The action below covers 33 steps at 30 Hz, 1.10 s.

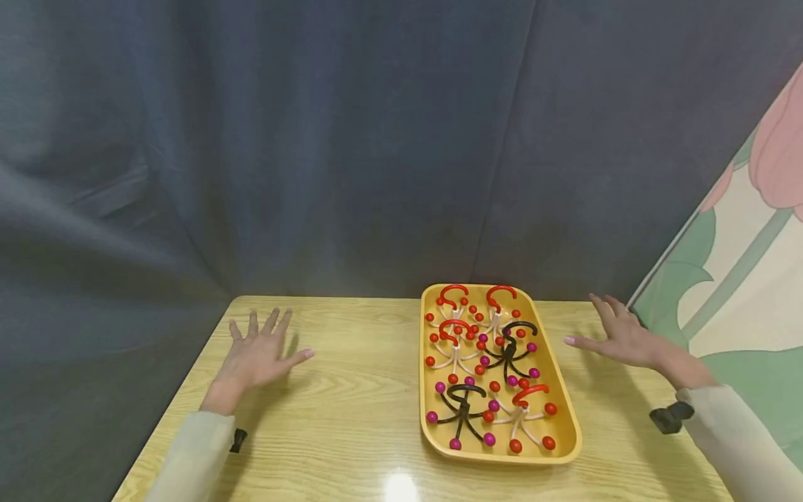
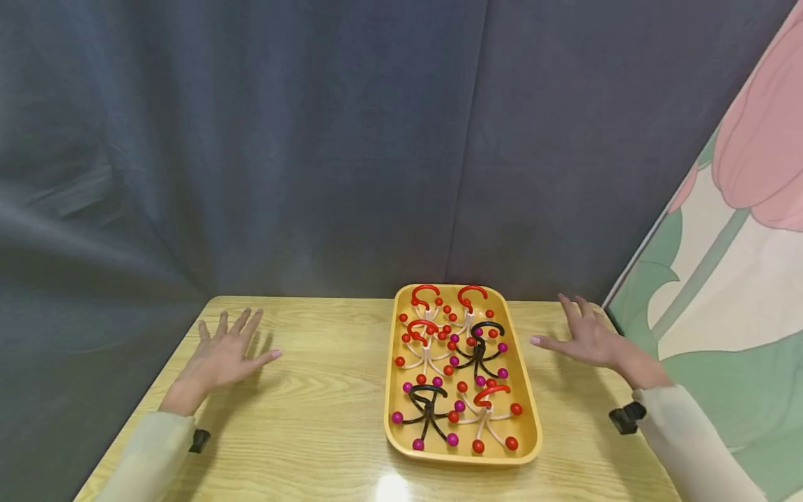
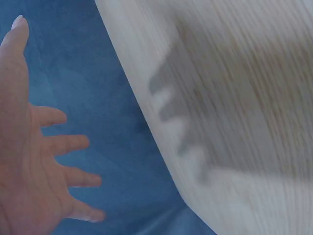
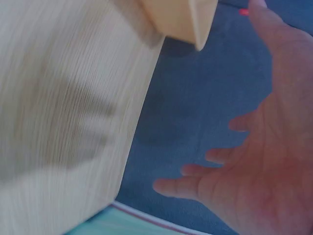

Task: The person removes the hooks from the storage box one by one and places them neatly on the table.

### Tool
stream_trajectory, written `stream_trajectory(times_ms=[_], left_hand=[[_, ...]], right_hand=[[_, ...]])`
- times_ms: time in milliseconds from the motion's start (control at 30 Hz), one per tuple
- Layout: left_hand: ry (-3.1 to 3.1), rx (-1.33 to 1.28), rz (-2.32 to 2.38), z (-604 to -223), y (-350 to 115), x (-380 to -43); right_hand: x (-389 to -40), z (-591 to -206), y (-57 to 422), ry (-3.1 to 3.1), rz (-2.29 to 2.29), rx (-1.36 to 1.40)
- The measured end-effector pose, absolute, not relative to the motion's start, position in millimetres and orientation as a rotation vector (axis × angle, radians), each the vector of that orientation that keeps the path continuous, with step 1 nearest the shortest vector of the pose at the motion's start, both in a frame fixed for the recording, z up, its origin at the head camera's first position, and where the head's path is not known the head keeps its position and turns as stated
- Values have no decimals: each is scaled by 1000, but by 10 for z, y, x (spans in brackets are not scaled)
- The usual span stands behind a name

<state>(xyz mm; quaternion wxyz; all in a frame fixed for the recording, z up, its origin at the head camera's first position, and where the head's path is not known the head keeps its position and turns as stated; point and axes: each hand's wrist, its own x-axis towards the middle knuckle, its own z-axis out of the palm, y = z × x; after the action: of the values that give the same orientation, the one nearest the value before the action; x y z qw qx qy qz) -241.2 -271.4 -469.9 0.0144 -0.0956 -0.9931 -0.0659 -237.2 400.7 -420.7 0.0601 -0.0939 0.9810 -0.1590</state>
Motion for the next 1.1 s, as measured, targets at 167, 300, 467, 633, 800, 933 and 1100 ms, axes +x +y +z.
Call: stream_trajectory(times_ms=[167, 300, 467, 633, 800, 933, 1100], left_hand=[[-3008, -390, -186, -4659, -2521, -2355], [-2987, -482, -317, -4609, -2345, -2290], [-3014, -594, -714, -4508, -2140, -2217], [-2935, -718, -952, -4392, -1912, -2178], [-2877, -804, -1186, -4278, -1686, -2157], [-2846, -832, -1385, -4195, -1527, -2139], [-2828, -821, -1521, -4171, -1320, -2107]], right_hand=[[-2349, -4184, 3909, 2913, -573, -288], [-2329, -4165, 3827, 2870, -661, -285], [-2356, -4198, 3767, 2747, -898, -266], [-2392, -4300, 3755, 2646, -1076, -202], [-2384, -4360, 3723, 2554, -1211, -135], [-2395, -4395, 3676, 2464, -1331, -45], [-2409, -4482, 3651, 2360, -1423, 67]])
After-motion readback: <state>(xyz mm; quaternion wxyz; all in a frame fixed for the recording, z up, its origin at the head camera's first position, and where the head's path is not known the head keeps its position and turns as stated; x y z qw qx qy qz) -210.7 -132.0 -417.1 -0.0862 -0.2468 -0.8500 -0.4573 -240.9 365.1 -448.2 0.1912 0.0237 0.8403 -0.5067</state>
